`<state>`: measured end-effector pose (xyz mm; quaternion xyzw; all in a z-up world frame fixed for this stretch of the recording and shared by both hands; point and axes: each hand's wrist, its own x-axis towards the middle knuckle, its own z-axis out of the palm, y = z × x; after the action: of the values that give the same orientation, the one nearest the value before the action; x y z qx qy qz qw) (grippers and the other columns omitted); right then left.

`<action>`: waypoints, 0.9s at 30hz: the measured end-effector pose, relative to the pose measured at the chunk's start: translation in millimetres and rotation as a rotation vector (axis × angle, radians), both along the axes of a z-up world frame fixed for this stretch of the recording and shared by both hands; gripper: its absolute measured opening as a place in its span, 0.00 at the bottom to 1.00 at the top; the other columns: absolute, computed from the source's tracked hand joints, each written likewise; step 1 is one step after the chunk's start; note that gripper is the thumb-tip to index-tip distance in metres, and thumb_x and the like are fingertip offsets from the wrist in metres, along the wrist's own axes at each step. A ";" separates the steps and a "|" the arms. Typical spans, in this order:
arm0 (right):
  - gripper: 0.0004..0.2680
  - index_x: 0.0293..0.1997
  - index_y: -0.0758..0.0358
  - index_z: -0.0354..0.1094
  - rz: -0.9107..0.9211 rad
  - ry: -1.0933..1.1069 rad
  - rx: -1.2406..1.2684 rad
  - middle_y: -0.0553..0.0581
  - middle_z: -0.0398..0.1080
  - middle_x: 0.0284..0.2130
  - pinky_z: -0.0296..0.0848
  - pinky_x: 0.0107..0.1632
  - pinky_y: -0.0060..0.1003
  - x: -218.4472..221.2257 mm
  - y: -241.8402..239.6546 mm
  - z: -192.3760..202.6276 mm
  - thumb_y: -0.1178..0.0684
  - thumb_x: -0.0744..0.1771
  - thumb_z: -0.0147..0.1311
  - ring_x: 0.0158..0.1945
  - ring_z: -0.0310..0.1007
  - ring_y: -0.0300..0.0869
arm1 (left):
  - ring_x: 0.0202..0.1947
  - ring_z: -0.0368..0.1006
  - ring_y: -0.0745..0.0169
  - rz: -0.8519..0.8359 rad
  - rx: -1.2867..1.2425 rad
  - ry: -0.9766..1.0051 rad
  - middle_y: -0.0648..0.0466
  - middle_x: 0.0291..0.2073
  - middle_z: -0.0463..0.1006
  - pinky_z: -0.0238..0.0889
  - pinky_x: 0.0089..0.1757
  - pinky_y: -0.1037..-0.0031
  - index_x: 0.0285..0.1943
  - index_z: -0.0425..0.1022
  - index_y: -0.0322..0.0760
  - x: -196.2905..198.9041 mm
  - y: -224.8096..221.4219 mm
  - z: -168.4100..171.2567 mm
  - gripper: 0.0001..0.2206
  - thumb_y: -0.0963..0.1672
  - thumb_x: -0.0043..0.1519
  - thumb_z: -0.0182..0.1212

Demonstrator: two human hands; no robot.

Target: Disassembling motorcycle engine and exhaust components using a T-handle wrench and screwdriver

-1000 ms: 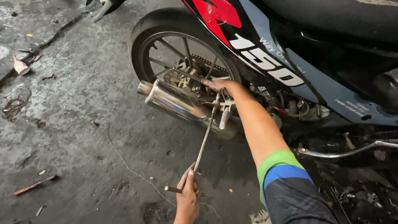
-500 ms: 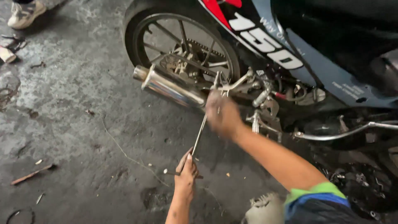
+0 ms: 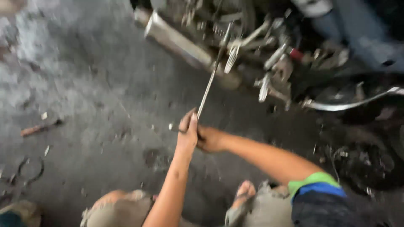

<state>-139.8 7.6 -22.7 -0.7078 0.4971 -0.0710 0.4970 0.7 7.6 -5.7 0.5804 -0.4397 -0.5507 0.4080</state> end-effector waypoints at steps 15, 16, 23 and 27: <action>0.13 0.30 0.74 0.69 0.218 -0.037 -0.346 0.77 0.73 0.27 0.74 0.36 0.62 4.6 20.4 22.2 0.49 0.65 0.49 0.36 0.75 0.70 | 0.44 0.78 0.53 -0.761 -0.947 -1.477 0.49 0.40 0.83 0.50 0.64 0.53 0.63 0.74 0.39 30.2 5.3 71.3 0.27 0.53 0.57 0.65; 0.13 0.30 0.76 0.68 0.163 -0.092 -0.299 0.78 0.73 0.29 0.72 0.38 0.65 5.9 23.7 36.9 0.50 0.65 0.49 0.37 0.75 0.72 | 0.38 0.80 0.52 -0.960 -0.826 -1.567 0.53 0.34 0.84 0.58 0.53 0.51 0.49 0.80 0.43 28.6 -2.9 40.1 0.16 0.53 0.60 0.61; 0.06 0.34 0.69 0.74 0.070 -0.304 -0.331 0.70 0.75 0.31 0.74 0.40 0.60 -6.4 9.9 -72.5 0.56 0.62 0.52 0.41 0.76 0.67 | 0.28 0.81 0.51 -1.231 -0.733 -1.600 0.56 0.24 0.83 0.68 0.35 0.53 0.30 0.84 0.45 27.3 -32.9 26.7 0.09 0.44 0.59 0.58; 0.10 0.40 0.72 0.67 0.092 -0.179 -0.203 0.80 0.72 0.34 0.70 0.42 0.71 -1.4 19.2 22.2 0.51 0.67 0.48 0.43 0.72 0.75 | 0.26 0.81 0.51 -1.270 -0.754 -1.553 0.55 0.22 0.82 0.69 0.31 0.56 0.27 0.83 0.43 29.5 -34.1 43.7 0.09 0.39 0.57 0.58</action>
<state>-141.3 26.8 -0.5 -0.7674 0.4081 -0.1608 0.4676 30.2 -26.5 37.9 0.2735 -0.9421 0.0293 -0.1917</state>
